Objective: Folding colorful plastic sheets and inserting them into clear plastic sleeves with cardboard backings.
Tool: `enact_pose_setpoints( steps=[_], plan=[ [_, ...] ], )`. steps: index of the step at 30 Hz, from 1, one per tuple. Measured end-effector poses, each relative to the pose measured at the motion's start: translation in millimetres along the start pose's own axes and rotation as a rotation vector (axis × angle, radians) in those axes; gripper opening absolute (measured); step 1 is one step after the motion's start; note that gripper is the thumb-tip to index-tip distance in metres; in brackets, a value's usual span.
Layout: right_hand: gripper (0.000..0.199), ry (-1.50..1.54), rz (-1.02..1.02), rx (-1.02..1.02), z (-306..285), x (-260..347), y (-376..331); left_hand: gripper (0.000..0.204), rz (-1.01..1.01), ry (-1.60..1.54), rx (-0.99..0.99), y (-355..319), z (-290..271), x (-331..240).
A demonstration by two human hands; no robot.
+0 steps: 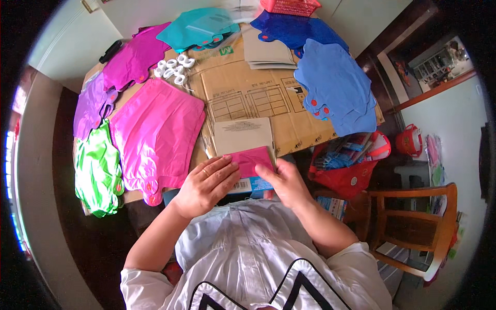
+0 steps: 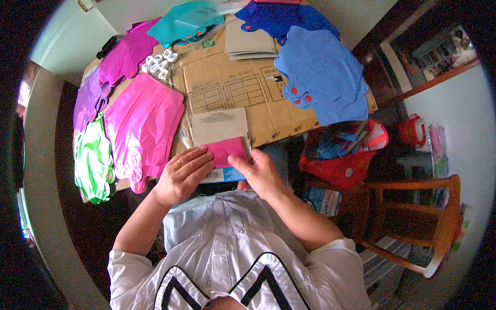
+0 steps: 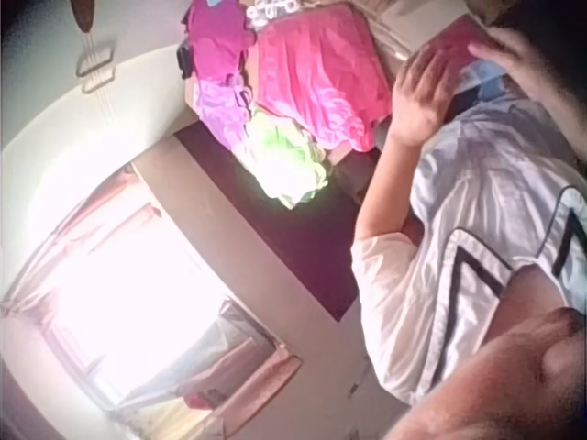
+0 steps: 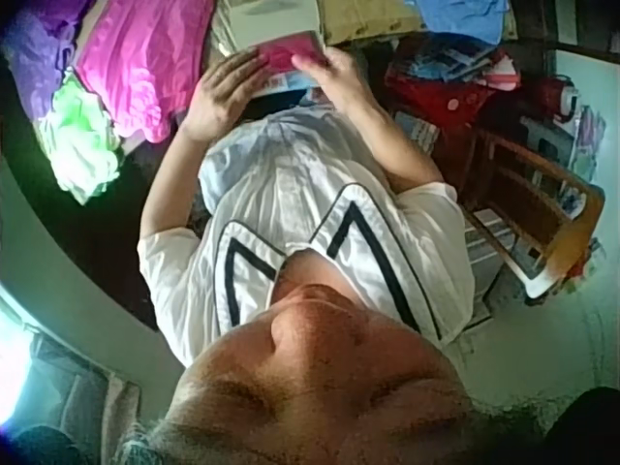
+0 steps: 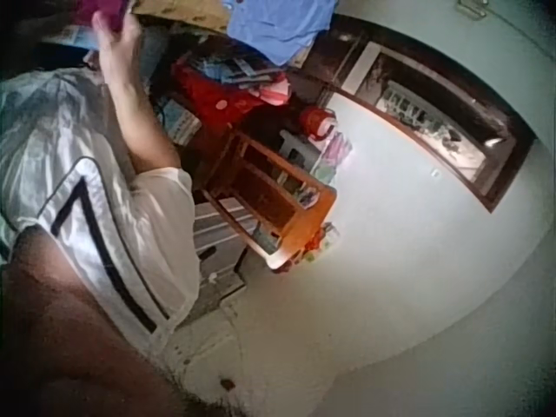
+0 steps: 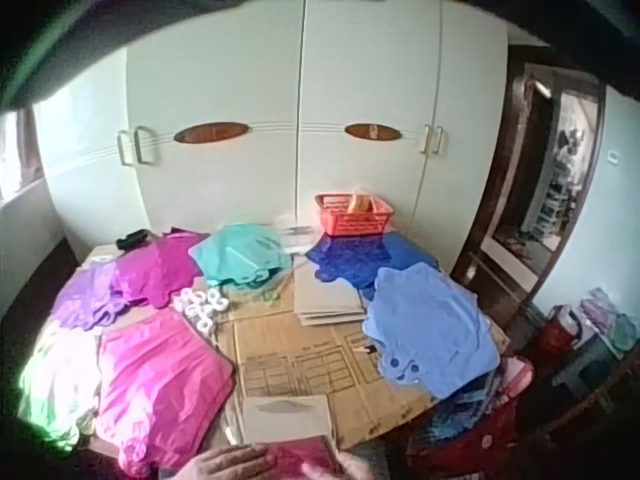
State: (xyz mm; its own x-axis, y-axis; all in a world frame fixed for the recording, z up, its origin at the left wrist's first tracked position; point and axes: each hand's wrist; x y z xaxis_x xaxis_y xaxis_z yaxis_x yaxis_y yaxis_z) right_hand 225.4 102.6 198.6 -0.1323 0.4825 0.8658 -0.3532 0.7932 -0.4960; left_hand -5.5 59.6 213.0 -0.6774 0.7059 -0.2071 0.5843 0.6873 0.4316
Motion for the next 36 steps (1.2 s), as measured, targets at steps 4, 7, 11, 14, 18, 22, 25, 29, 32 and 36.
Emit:
enact_pose_setpoints(
  steps=[4, 7, 11, 14, 18, 22, 25, 29, 32, 36],
  plan=[
    [0.041, -0.959, -0.852, -0.450, -12.1, 18.9, -30.1, 0.034, -0.026, -0.008, -0.073, 3.3, 0.1, -0.3],
    [0.034, -1.236, -1.227, -0.315, -7.7, 24.4, -39.5, 0.036, -0.034, -0.034, -0.094, 4.5, 3.2, 3.1],
    [0.029, -1.301, -1.416, -0.120, -13.5, 17.3, -3.9, 0.046, -0.142, -0.017, -0.077, 10.6, -6.3, 2.7],
    [0.028, -1.222, -1.452, -0.120, -17.6, 24.8, 10.1, 0.060, -0.360, -0.080, -0.168, 13.6, -6.8, 11.9],
    [0.022, -1.015, -1.329, -0.186, -12.2, 29.5, 15.4, 0.066, -0.573, -0.001, -0.181, 20.9, -3.5, 14.9],
    [0.019, -0.878, -1.174, -0.207, -11.5, 38.6, 20.0, 0.054, -0.811, 0.146, -0.180, 42.5, -2.7, -0.9],
    [0.015, -0.806, -1.132, -0.217, -13.5, 46.2, 20.6, 0.032, -0.904, 0.107, -0.145, 54.2, -4.3, -3.2],
    [0.013, -0.801, -1.129, -0.245, -9.6, 51.6, 15.7, 0.015, -0.937, -0.475, -0.507, 59.4, 25.5, 2.2],
    [0.017, -0.901, -1.259, -0.290, -8.2, 53.0, 6.5, 0.007, -1.030, -1.238, -0.609, 57.5, 26.5, -12.9],
    [0.028, -1.035, -1.440, -0.295, -6.0, 43.7, 1.3, 0.021, -0.783, -1.480, -0.868, 52.8, 50.6, -25.2]
  ],
)
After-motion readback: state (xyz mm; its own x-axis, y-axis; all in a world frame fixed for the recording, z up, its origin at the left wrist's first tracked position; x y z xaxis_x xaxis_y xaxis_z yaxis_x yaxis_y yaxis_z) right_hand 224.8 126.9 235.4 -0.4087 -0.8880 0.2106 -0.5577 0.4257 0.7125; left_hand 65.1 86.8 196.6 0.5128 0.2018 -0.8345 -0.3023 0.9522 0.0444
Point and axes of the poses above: each hand's wrist, its own y-axis towards the middle knuckle, its own z-axis out of the palm, x = y × z, and after that the axes turned 2 degrees about y, right-handed
